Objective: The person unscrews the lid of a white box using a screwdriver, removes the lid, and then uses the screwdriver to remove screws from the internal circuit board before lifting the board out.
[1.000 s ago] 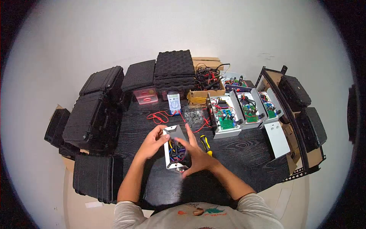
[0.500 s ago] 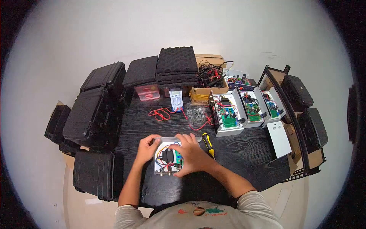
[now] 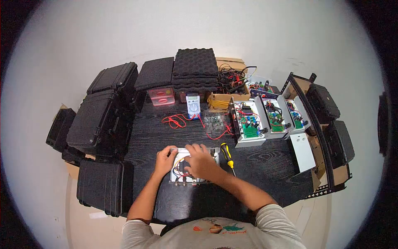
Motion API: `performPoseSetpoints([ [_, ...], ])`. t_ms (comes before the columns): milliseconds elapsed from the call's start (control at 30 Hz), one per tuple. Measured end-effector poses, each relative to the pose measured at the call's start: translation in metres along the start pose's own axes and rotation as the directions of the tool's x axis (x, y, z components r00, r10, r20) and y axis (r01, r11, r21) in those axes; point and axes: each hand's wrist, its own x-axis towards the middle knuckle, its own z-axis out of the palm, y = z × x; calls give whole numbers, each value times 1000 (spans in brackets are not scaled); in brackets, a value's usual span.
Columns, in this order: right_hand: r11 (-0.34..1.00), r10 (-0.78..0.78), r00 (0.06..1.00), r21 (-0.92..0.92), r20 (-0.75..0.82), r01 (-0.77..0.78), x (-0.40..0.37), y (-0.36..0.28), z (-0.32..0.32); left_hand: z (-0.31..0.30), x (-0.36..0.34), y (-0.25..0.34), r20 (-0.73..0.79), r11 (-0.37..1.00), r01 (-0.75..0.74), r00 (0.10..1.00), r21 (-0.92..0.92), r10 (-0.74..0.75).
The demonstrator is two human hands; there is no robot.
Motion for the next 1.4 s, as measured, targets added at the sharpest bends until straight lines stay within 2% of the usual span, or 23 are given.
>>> performPoseSetpoints([
  [100, 980, -50, 998, -193, -39, 41, 11, -1, 18, 0, 0, -4, -21, 999, -11, 1000, 32, 11],
  [233, 955, -74, 997, -291, -37, 60, 17, -5, 23, -1, -1, -3, -25, 997, 5, 1000, 71, -4],
  [300, 936, -113, 992, -342, -63, 85, 17, -2, 27, 0, -1, -3, -41, 997, -31, 999, 76, 35],
  [433, 923, -204, 970, -356, -131, 146, 20, -4, 22, 0, -1, 3, -41, 994, -60, 997, 87, 64],
  [500, 926, -216, 970, -339, -114, 167, 21, -5, 16, 3, -2, 13, -111, 980, -193, 974, 56, 198],
  [533, 966, -168, 976, -222, -139, 135, 21, -2, 15, 4, -3, 18, -149, 965, -259, 953, 44, 262],
  [600, 997, -65, 984, 22, -169, 70, 22, 7, 14, -4, -4, 21, -59, 916, -384, 918, 120, 393],
  [633, 991, -28, 974, 122, -226, 56, 21, 12, 11, -6, -5, 24, -10, 882, -445, 892, 152, 452],
  [700, 947, 65, 943, 319, -325, 44, 20, 18, 7, -5, -7, 27, 43, 864, -480, 877, 153, 479],
  [800, 907, 115, 926, 418, -359, 50, 19, 24, 13, 2, -6, 18, 67, 850, -508, 861, 139, 504],
  [900, 802, 223, 960, 592, -172, -80, 15, 22, 11, 3, -8, 20, 57, 857, -494, 869, 150, 491],
  [1000, 728, 281, 952, 674, -126, -126, 13, 21, 14, 2, -9, 24, 39, 853, -502, 864, 143, 502],
  [1100, 648, 381, 924, 722, -33, -241, 14, 19, 15, 4, -10, 23, 16, 863, -487, 872, 134, 490],
  [1200, 625, 357, 932, 758, -66, -185, 13, 23, 20, 6, -10, 22, 8, 849, -505, 860, 156, 510],
  [1300, 561, 369, 923, 766, 107, -313, 12, 21, 11, 5, -11, 24, -2, 849, -502, 860, 163, 510],
  [1400, 237, 321, 917, 917, 237, -321, 7, 33, 30, 4, -11, 24, -6, 835, -516, 850, 190, 527],
])
